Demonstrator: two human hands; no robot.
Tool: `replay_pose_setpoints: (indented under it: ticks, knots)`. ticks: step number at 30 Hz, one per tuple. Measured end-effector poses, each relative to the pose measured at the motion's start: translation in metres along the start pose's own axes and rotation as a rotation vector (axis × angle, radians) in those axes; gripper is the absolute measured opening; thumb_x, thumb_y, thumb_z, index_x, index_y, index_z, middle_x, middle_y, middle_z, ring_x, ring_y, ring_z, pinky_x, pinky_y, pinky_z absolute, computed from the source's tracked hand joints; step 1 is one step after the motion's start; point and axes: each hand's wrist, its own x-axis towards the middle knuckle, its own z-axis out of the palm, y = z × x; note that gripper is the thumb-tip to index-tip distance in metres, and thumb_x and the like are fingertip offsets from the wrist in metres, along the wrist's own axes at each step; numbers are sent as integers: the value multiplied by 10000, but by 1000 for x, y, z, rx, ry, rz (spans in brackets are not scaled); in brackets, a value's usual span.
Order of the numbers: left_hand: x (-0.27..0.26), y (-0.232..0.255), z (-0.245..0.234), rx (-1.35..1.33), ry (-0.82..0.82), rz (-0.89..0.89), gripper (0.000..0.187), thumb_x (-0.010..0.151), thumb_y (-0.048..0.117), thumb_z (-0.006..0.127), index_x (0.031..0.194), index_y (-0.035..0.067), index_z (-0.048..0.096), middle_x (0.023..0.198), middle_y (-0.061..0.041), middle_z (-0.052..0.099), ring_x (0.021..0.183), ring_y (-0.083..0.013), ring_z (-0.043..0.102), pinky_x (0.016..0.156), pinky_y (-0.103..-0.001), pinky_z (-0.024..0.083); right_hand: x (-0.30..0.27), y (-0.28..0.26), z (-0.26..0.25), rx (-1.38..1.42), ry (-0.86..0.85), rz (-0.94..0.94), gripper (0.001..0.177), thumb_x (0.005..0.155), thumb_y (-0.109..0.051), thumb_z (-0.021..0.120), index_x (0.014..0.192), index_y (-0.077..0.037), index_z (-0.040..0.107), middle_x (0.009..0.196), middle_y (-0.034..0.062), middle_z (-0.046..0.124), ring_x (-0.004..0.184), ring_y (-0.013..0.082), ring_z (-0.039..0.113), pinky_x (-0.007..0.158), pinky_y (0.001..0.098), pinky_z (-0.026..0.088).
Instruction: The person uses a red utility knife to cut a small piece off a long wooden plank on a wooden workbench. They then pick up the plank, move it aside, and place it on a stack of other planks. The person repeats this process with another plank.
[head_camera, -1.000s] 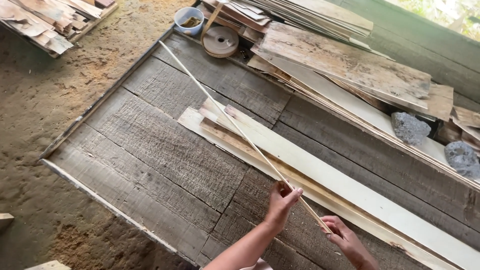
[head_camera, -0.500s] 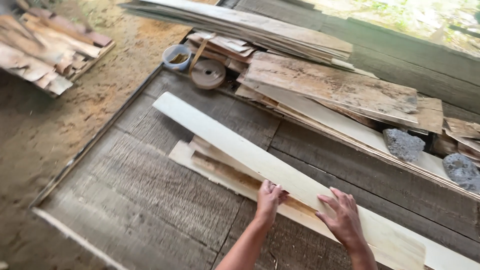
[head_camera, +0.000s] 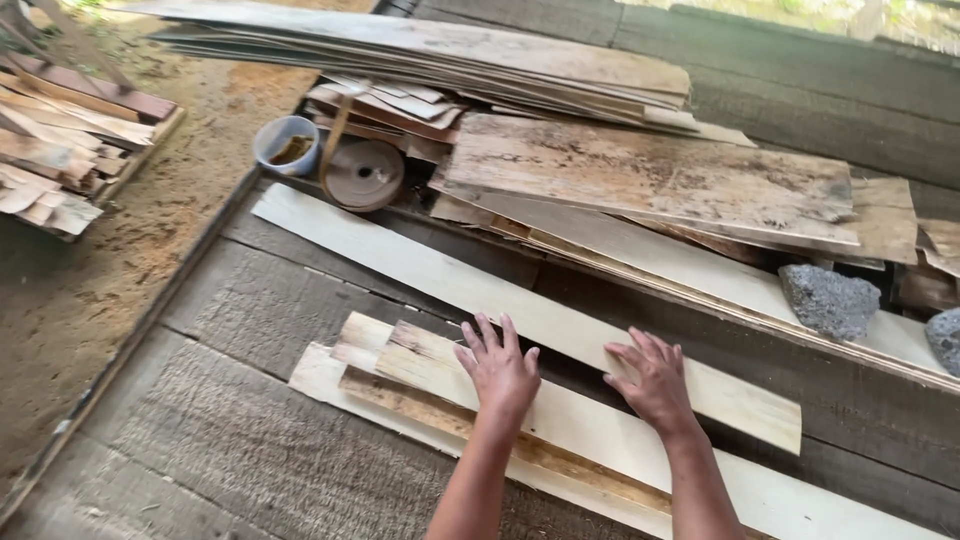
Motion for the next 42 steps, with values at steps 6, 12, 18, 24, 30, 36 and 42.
replay_pose_setpoints:
  ticks: [6, 12, 18, 24, 30, 36, 42]
  knots:
    - [35, 4, 2, 87, -69, -22, 920, 906, 579, 611, 1609, 119, 237, 1676, -228, 119, 1540, -473, 13, 1144, -736, -27, 34, -2, 12, 42, 79, -4, 468, 844, -514, 724, 1300, -522, 617, 1600, -88, 403, 1510, 221, 307, 1237, 613, 159]
    - [50, 3, 6, 17, 2, -75, 947, 864, 570, 688, 1609, 180, 252, 1673, -255, 75, 1537, -486, -20, 1155, -727, 13, 13, 67, 9, -121, 432, 280, 639, 793, -369, 791, 1408, -387, 618, 1619, 49, 427, 1503, 427, 289, 1186, 632, 226]
    - [54, 14, -5, 68, -156, -159, 1050, 906, 705, 538, 1611, 273, -110, 1644, -192, -269, 1491, -359, -286, 1166, -631, -160, -39, 56, -77, 359, 120, 831, 885, 754, -508, 750, 1524, -249, 399, 1664, 176, 136, 1531, 437, 45, 1213, 638, 34]
    - [73, 6, 9, 54, -36, -130, 981, 909, 722, 479, 1621, 280, -31, 1669, -211, -159, 1508, -430, -215, 1140, -706, -101, -32, 83, -54, 312, 208, 708, 772, 768, -432, 777, 1470, -259, 508, 1686, 136, 197, 1531, 378, 97, 1195, 584, 87]
    - [95, 2, 3, 48, -28, -178, 951, 918, 731, 417, 1614, 303, -69, 1674, -180, -178, 1512, -400, -234, 1139, -693, -140, -10, 103, -27, 247, 319, 552, 701, 793, -500, 729, 1430, -263, 558, 1659, 180, 285, 1512, 418, 166, 1164, 618, 125]
    - [90, 12, 9, 31, 166, -130, 1056, 790, 669, 704, 1612, 199, 236, 1634, -336, 118, 1526, -510, 22, 1127, -757, 65, 2, 142, 26, 112, 473, 567, 739, 742, -630, 737, 1415, -356, 600, 1591, 140, 441, 1451, 402, 348, 1162, 621, 201]
    - [100, 1, 29, 62, 220, -105, 1101, 758, 685, 700, 1617, 181, 229, 1620, -370, 129, 1525, -513, 22, 1098, -794, 44, -6, 111, 11, 128, 607, 533, 690, 705, -526, 811, 1335, -299, 647, 1535, 139, 514, 1422, 368, 400, 1174, 536, 219]
